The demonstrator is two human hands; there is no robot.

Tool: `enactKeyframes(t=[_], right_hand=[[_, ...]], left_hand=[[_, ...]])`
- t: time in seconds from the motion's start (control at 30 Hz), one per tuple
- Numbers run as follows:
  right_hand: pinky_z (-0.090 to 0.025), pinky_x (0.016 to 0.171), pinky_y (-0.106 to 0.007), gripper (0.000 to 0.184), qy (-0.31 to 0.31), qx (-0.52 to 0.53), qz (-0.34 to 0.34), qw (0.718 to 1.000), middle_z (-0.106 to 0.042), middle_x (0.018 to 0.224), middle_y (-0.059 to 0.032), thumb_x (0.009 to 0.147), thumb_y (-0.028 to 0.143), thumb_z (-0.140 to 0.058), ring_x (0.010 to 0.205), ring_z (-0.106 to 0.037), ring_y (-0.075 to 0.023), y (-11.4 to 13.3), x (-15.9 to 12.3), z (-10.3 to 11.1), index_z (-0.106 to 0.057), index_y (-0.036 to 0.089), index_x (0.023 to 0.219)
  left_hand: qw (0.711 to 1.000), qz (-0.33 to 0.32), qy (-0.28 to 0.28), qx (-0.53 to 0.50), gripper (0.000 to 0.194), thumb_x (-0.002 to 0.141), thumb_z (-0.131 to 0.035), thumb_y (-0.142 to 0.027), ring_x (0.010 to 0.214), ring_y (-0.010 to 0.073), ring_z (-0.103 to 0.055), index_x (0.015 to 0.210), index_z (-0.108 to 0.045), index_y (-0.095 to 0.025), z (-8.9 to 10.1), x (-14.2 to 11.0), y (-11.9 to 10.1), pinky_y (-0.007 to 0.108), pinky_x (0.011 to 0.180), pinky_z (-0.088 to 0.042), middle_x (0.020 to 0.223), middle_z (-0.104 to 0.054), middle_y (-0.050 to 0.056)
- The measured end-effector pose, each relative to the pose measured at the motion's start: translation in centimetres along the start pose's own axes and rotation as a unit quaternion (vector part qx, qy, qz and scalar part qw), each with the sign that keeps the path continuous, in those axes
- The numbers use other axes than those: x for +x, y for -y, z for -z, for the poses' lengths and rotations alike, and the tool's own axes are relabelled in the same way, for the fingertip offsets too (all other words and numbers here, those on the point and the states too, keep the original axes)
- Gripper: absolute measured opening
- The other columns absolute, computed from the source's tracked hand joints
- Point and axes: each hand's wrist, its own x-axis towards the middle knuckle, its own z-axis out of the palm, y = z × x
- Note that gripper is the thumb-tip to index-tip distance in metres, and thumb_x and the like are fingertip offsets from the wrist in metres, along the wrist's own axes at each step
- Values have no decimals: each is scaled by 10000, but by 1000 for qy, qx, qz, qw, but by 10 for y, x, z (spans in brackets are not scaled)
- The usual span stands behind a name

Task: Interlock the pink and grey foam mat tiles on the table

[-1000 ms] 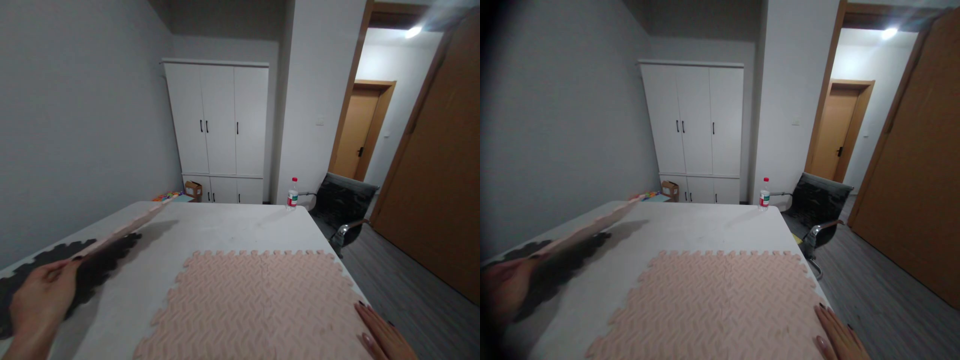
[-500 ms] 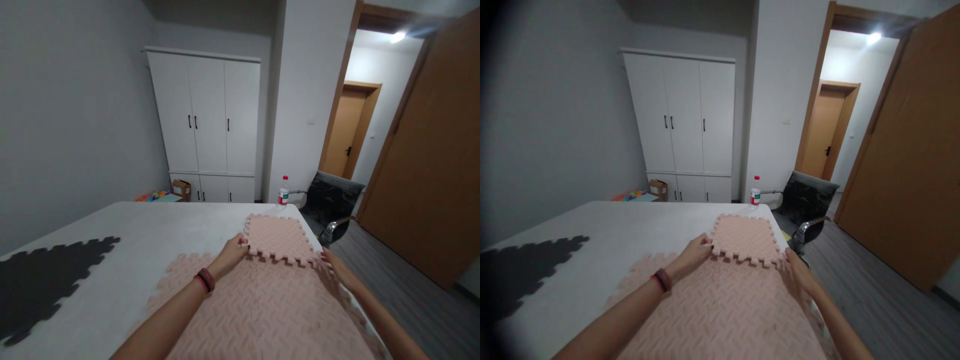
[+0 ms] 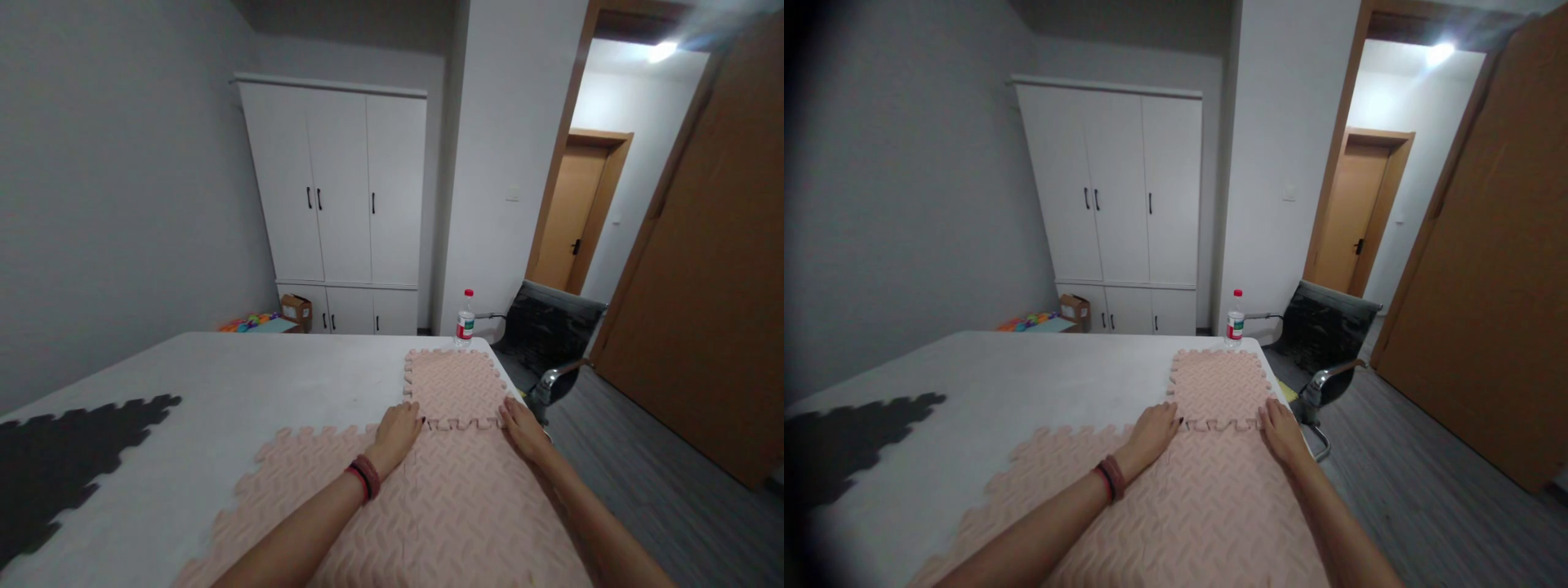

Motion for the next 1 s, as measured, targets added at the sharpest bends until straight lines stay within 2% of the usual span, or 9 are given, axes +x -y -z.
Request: enactKeyframes(t=[0.13, 0.27, 0.5, 0.63, 0.73, 0.83, 0.93, 1.0], right_hand=[[-163, 1120, -387, 631, -10, -67, 5, 998, -367, 1430, -142, 885, 481, -251, 1343, -269, -242, -2, -4, -8, -404, 74, 1342], [-227, 1087, -385, 564, -21, -110, -13, 994, -385, 1421, -113, 893, 428, -250, 1327, -291, -238, -2, -7, -8, -401, 122, 1343], [-274, 1047, -373, 558, -34, -150, -49, 987, -377, 1411, -154, 903, 380, -210, 1296, -334, -237, -1, -8, -11, -363, 79, 1346], [-238, 1067, -420, 570, -1, -166, -55, 985, -315, 1458, -136, 915, 383, -173, 1349, -245, -235, -2, -8, -11, -325, 94, 1382], [-206, 1082, -474, 600, 45, -171, -51, 983, -251, 1496, -87, 921, 439, -145, 1376, -180, -218, -4, -5, -9, -265, 130, 1422], [-204, 1077, -515, 643, 86, -171, -56, 980, -193, 1517, -57, 914, 513, -115, 1386, -151, -219, -6, 0, -7, -202, 166, 1448], [-214, 1066, -530, 662, 112, -175, -67, 976, -157, 1523, -86, 911, 511, -114, 1391, -125, -237, -7, 3, -6, -161, 136, 1455], [-219, 1066, -517, 667, 122, -179, -67, 974, -177, 1516, -113, 909, 501, -161, 1386, -147, -247, -6, 6, -3, -168, 112, 1451]], left_hand=[[998, -9, -4, 59, 290, 874, -535, -357, 922, 176, -592, 1073, -562, -149, -8, 0, -9, 397, 813, -507, 1041, -603, 56], [995, -40, -1, 93, 274, 871, -542, -347, 934, 178, -588, 1059, -568, -149, -9, -1, -10, 394, 813, -507, 1048, -600, 55], [990, -65, -12, 126, 283, 872, -540, -347, 933, 178, -586, 1077, -560, -152, -10, -1, -10, 387, 801, -510, 1052, -595, 56], [989, -64, -22, 132, 279, 868, -544, -346, 964, 188, -576, 1070, -564, -155, -8, -2, -13, 412, 836, -494, 1072, -590, 58], [990, -63, -31, 125, 330, 868, -541, -337, 1039, 218, -546, 1151, -528, -167, -6, -3, -15, 464, 896, -459, 1152, -557, 74], [989, -109, -20, 99, 415, 878, -525, -301, 1128, 245, -495, 1275, -442, -215, -5, -2, -14, 513, 965, -399, 1274, -488, 83], [984, -169, 13, 63, 436, 886, -505, -258, 1179, 252, -455, 1312, -412, -255, -4, 2, -9, 490, 965, -401, 1329, -450, 77], [982, -182, 30, 44, 435, 892, -485, -249, 1190, 259, -448, 1320, -409, -265, -5, 5, -6, 477, 942, -417, 1325, -455, 77]])
